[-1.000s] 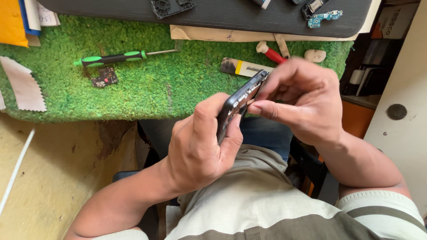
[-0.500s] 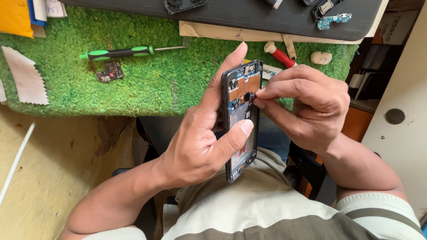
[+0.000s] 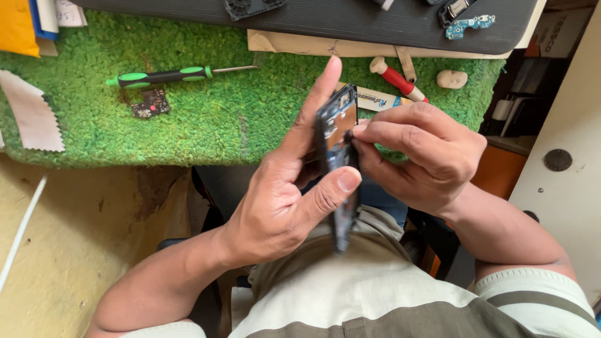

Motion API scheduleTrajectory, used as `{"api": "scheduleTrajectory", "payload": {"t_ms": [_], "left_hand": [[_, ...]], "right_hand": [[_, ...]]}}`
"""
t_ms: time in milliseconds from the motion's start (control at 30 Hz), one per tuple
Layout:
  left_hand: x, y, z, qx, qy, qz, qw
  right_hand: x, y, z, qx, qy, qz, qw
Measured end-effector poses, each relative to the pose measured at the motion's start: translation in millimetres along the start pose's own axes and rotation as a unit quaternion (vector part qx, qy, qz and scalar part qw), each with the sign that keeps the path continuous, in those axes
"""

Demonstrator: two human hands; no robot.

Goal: The person repairs a disassembled smartphone at a workbench. They hold the phone frame, use a red-handled screwdriver to work on the internal board, press and reposition components, handle the battery and flex cables, then lift and reassemble the phone body by hand.

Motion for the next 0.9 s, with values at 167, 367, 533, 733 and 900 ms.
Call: {"api": "scheduleTrajectory", "payload": {"t_ms": [167, 367, 533, 733, 900], "left_hand": [[-7.6, 1.7, -3.8, -0.024, -0.075, -0.02, 0.997], [-5.9, -1.1, 15.4, 0.061, 0.036, 0.008, 0.997], [-9.3, -2.0, 14.7, 0.121, -0.009, 0.019, 0.992], [-8.1, 1.1, 25.2, 0.186, 0.01, -0.013, 0.982], [-3.8, 2.4, 27.4, 0.178, 0.023, -0.03, 0.983]], "right_hand": [[6.3, -1.4, -3.6, -0.007, 0.01, 0.007, 1.0], [9.3, -1.7, -11.5, -0.008, 0.005, 0.01, 1.0], [8.5, -1.0, -16.1, -0.033, -0.011, 0.009, 0.999], [6.7, -3.1, -19.9, -0.058, -0.029, 0.016, 0.998], [10.3, -7.6, -24.4, -0.065, -0.06, 0.037, 0.995]]}}
Point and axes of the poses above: each hand's wrist, its own x-axis away from the middle knuckle, its own y-axis out of the back of the hand, z = x × y, the point moved 9 cm from there along -x, towards the middle knuckle, and after that the axes turned 10 degrees about -x, right-handed, at the moved point
